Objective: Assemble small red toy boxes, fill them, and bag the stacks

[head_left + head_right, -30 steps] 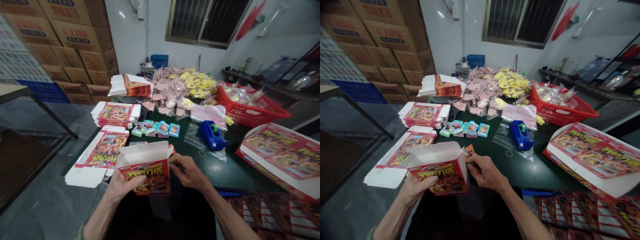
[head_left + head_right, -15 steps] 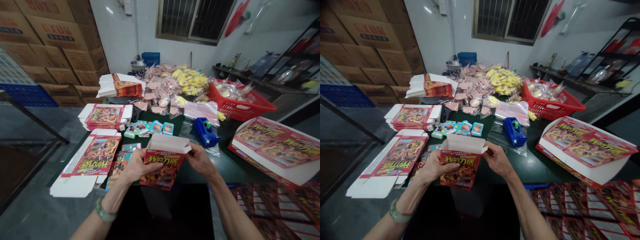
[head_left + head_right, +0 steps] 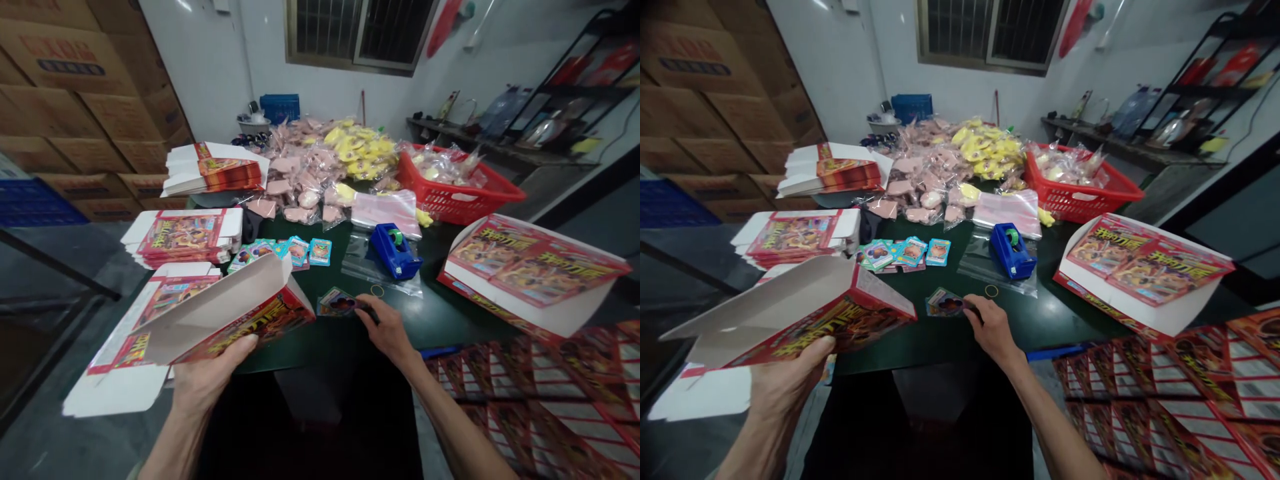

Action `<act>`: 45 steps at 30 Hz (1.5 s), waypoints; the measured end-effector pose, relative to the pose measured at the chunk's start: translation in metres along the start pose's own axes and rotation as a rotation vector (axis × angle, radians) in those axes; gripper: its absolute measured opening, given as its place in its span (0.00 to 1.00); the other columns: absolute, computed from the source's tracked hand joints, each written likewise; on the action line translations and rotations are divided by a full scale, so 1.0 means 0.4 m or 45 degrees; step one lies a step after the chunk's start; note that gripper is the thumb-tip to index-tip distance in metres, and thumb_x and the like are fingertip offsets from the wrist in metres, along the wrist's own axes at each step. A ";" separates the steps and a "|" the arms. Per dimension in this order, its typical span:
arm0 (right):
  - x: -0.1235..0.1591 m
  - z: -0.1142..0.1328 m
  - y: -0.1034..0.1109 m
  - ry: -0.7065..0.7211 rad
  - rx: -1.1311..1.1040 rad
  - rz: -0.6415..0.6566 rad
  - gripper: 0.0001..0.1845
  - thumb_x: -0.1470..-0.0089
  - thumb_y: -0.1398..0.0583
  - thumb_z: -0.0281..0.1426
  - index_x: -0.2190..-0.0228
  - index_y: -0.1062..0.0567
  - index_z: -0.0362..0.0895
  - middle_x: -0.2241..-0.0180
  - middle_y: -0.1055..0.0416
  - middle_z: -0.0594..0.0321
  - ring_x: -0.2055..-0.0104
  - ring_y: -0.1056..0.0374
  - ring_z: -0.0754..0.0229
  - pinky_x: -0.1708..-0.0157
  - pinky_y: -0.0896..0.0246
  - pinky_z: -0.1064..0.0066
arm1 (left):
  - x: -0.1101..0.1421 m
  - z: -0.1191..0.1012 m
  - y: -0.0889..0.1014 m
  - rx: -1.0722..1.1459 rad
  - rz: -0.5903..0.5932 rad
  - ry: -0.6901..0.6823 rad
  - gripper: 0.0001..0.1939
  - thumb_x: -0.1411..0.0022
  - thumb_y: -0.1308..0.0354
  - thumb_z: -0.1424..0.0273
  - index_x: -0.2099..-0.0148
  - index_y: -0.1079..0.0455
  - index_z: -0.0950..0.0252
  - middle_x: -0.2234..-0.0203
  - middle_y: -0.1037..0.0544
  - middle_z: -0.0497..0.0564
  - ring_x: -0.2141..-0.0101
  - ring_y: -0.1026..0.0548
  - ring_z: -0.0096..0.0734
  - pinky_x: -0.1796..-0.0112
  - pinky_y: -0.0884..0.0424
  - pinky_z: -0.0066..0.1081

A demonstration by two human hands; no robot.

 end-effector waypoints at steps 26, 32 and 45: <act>-0.043 0.030 -0.009 -0.206 -0.338 -0.149 0.07 0.44 0.46 0.30 0.65 0.28 0.44 0.68 0.27 0.61 0.67 0.31 0.61 0.65 0.35 0.70 | 0.011 0.004 -0.104 0.269 0.071 0.050 0.24 0.59 0.32 0.66 0.57 0.29 0.67 0.65 0.20 0.53 0.63 0.23 0.40 0.57 0.26 0.38; -0.038 0.073 0.065 0.062 -0.081 -0.160 0.13 0.43 0.48 0.26 0.58 0.29 0.44 0.64 0.27 0.57 0.63 0.29 0.60 0.64 0.33 0.69 | 0.019 -0.033 -0.199 0.101 0.474 -0.011 0.14 0.59 0.33 0.65 0.69 0.25 0.68 0.75 0.20 0.52 0.73 0.23 0.38 0.68 0.24 0.33; -0.150 0.431 0.237 0.676 0.235 0.111 0.22 0.45 0.48 0.18 0.51 0.35 0.48 0.65 0.29 0.60 0.64 0.32 0.62 0.65 0.35 0.70 | 0.073 -0.157 -0.268 -0.015 0.823 -0.401 0.16 0.52 0.35 0.61 0.67 0.27 0.68 0.73 0.25 0.50 0.72 0.27 0.32 0.70 0.31 0.29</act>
Point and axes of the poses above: each hand's wrist, its own x-axis away from the middle knuckle, its own y-axis out of the back of the hand, z = x × y, the point moved 9 cm from there along -x, towards the middle knuckle
